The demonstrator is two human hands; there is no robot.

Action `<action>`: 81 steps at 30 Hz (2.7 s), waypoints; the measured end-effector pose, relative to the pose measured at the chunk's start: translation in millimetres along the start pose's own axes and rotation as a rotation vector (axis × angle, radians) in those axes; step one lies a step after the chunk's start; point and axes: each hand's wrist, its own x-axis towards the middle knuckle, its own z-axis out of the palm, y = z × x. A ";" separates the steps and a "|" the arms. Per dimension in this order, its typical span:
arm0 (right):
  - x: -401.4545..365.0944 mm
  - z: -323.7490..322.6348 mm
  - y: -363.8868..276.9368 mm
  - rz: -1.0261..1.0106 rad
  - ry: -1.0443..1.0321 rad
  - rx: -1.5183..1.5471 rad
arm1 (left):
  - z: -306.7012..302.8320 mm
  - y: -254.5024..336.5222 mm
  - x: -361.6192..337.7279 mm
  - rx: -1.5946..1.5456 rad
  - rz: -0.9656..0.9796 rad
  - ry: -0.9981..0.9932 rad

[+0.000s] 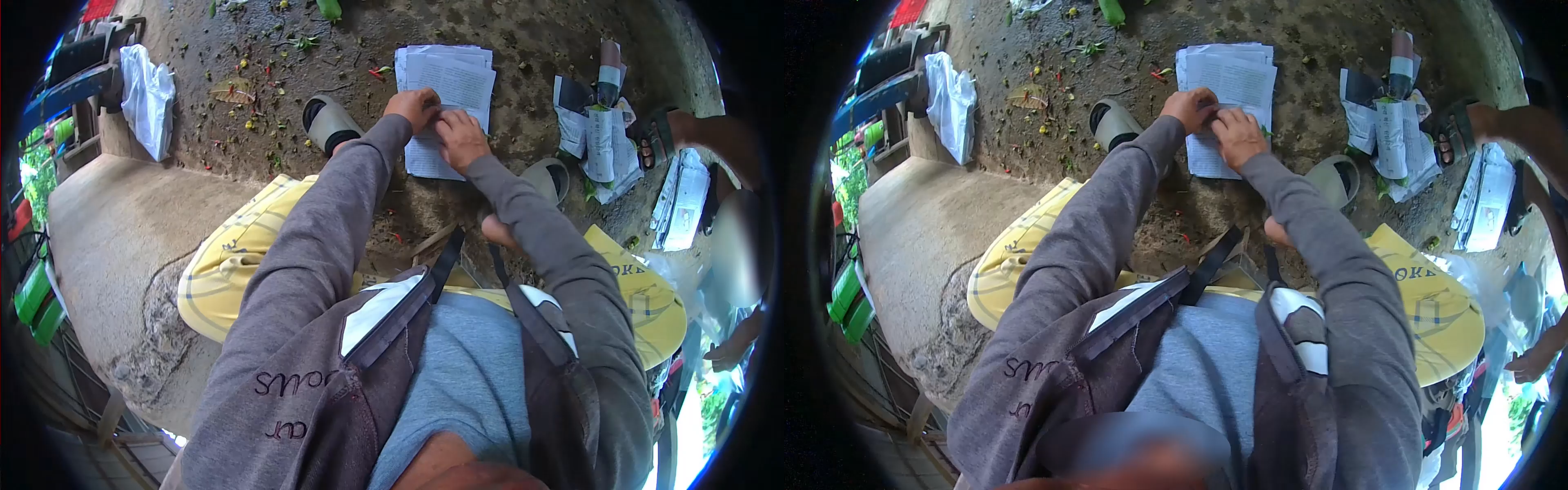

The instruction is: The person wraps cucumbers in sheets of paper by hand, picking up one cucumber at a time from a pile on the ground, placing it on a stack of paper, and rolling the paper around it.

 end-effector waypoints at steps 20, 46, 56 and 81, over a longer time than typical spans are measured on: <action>23.7 -7.4 34.0 0.469 0.104 0.365 | 43.4 8.3 -13.0 -1.582 -0.599 0.119; -83.2 -220.2 355.7 1.269 0.250 -0.568 | 63.9 13.3 -39.9 0.578 -0.051 -0.078; 240.3 -138.4 221.1 0.475 0.271 0.019 | 68.8 16.5 -39.4 0.447 -0.077 -0.074; 168.6 -99.6 114.8 0.680 -0.547 1.171 | 75.7 9.9 -36.8 0.561 -0.064 -0.066</action>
